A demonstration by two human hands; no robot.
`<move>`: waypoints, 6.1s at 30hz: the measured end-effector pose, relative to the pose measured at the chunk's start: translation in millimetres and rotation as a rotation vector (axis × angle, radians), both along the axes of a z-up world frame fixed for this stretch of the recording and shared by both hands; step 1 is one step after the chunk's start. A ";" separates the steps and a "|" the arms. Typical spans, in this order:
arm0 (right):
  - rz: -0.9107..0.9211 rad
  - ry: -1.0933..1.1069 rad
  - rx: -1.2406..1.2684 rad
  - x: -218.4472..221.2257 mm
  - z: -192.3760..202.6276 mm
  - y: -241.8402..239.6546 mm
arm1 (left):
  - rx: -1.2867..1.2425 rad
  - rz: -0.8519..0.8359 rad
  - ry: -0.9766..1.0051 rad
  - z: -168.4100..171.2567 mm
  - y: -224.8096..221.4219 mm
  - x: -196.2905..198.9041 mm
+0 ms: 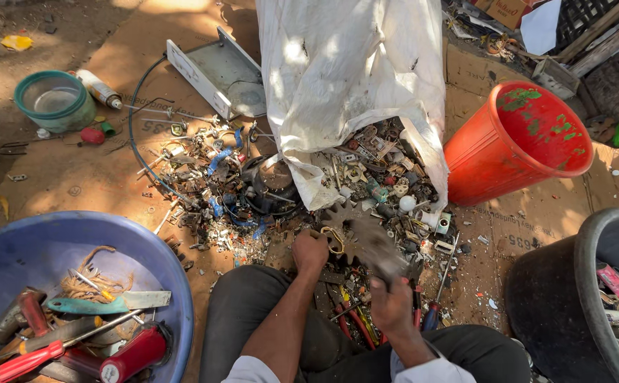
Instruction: The person sits on the ground and uses a hammer to strike a metal gear-like object, attempting to separate a brass ring from it. The person repeatedly hits the object and adjusts its position on the ground, surrounded by various scrap metal parts and tools.
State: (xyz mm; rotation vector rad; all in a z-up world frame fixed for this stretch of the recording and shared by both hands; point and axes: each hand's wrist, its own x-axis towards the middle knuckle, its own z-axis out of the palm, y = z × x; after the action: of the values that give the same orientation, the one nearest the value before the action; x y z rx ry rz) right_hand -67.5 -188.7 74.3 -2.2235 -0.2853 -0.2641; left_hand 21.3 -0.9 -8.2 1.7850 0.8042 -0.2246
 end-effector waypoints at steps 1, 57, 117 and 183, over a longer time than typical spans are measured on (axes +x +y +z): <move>-0.032 0.165 -0.216 7.4 -5.4 -0.5 | 0.014 -0.005 -0.011 0.2 0.6 2.2; 0.057 0.269 0.120 53.6 -3.0 -15.5 | -0.576 -0.101 -0.515 32.6 -23.2 -23.8; 0.009 0.386 -0.128 35.4 -29.6 -14.0 | -0.123 -0.053 0.249 31.7 -1.6 -1.2; -0.191 0.257 -0.270 48.0 -79.5 -35.0 | -0.043 -0.248 -0.365 43.9 -9.2 -29.5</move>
State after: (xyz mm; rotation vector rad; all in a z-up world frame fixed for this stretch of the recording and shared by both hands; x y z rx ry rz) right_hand -19.5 -223.7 -5.2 -2.5241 0.0339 -0.0401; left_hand -8.2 -10.2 35.7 1.8135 0.3168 -0.0727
